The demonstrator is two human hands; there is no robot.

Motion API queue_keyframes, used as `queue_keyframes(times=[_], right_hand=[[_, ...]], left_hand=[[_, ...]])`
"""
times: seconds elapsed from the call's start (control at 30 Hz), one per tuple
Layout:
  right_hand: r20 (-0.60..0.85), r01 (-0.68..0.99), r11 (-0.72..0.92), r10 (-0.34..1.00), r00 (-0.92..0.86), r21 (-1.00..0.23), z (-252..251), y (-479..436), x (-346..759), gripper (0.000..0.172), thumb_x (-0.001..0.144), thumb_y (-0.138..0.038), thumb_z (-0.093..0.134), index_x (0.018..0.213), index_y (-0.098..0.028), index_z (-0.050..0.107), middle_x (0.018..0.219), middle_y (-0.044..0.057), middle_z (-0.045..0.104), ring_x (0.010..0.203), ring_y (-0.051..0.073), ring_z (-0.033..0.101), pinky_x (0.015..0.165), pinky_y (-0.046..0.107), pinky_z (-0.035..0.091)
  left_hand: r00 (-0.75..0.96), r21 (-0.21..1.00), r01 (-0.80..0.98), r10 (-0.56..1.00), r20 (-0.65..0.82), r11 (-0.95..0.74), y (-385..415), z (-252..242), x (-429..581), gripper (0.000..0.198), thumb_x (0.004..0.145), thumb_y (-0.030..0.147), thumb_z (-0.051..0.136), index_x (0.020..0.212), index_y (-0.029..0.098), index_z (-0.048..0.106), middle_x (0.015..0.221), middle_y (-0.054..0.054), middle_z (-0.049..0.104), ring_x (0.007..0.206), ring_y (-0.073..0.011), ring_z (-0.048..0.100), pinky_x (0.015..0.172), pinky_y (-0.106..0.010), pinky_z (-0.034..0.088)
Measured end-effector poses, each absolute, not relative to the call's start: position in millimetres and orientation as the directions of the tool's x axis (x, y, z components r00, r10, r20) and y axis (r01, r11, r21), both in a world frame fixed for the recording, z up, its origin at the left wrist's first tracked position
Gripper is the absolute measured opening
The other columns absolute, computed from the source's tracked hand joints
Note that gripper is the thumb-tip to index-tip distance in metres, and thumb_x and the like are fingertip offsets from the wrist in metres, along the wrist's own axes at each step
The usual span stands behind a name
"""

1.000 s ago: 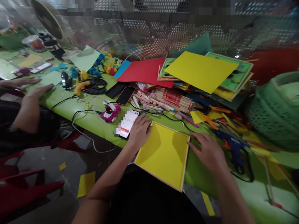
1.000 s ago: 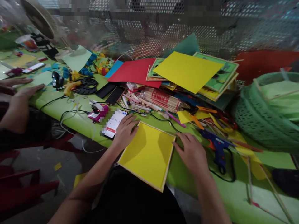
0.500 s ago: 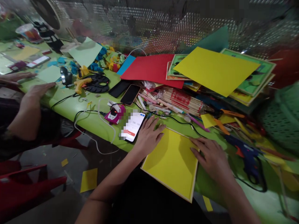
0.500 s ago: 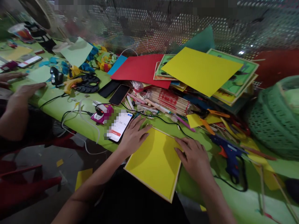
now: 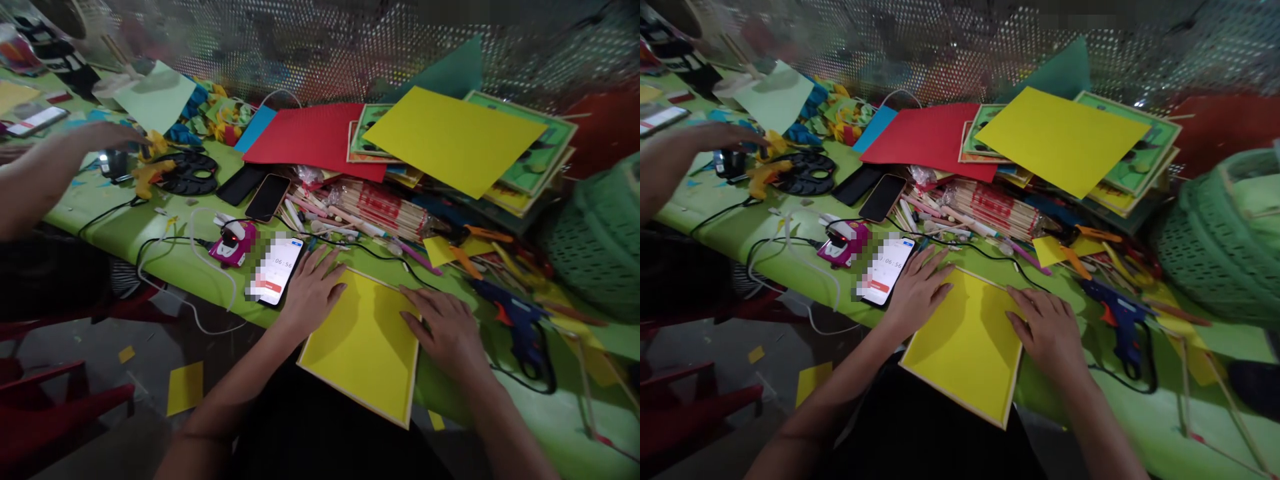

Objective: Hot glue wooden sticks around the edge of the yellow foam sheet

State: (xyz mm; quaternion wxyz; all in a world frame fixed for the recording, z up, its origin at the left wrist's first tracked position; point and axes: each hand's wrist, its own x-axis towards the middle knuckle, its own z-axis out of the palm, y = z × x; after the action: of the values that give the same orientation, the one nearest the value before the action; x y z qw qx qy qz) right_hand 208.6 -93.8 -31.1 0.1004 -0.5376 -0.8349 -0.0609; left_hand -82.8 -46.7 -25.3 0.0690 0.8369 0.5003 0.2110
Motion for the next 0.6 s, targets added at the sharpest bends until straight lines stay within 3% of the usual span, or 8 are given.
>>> queue_keyframes(times=[0.2,0.6], right_hand=[[0.232,0.909,0.416,0.887,-0.399,-0.029,-29.7,-92.9,207.0,0.036,0.103,-0.036,0.049,0.13,-0.02,0.066,0.113,0.011,0.071,0.105,0.029,0.062,0.085,0.042,0.043],[0.286,0.942,0.326,0.912,-0.294,-0.073,-24.3,-93.4,209.8,0.028,0.102,-0.03,0.052,0.119,-0.02,0.073,0.101,0.009,0.071,0.096,0.026,0.06,0.082,0.039,0.042]], left_hand=[[0.407,0.343,0.799,0.863,0.297,-0.495,-46.2,-26.0,-83.0,0.036,0.101,0.031,0.051,0.134,0.022,0.062,0.158,-0.005,0.048,0.148,-0.0282,0.04,0.122,-0.051,0.035],[0.386,0.394,0.751,0.836,0.389,-0.53,-44.8,-29.5,-86.7,0.031,0.098,0.025,0.058,0.127,0.02,0.066,0.139,-0.009,0.065,0.136,-0.0308,0.052,0.115,-0.053,0.041]])
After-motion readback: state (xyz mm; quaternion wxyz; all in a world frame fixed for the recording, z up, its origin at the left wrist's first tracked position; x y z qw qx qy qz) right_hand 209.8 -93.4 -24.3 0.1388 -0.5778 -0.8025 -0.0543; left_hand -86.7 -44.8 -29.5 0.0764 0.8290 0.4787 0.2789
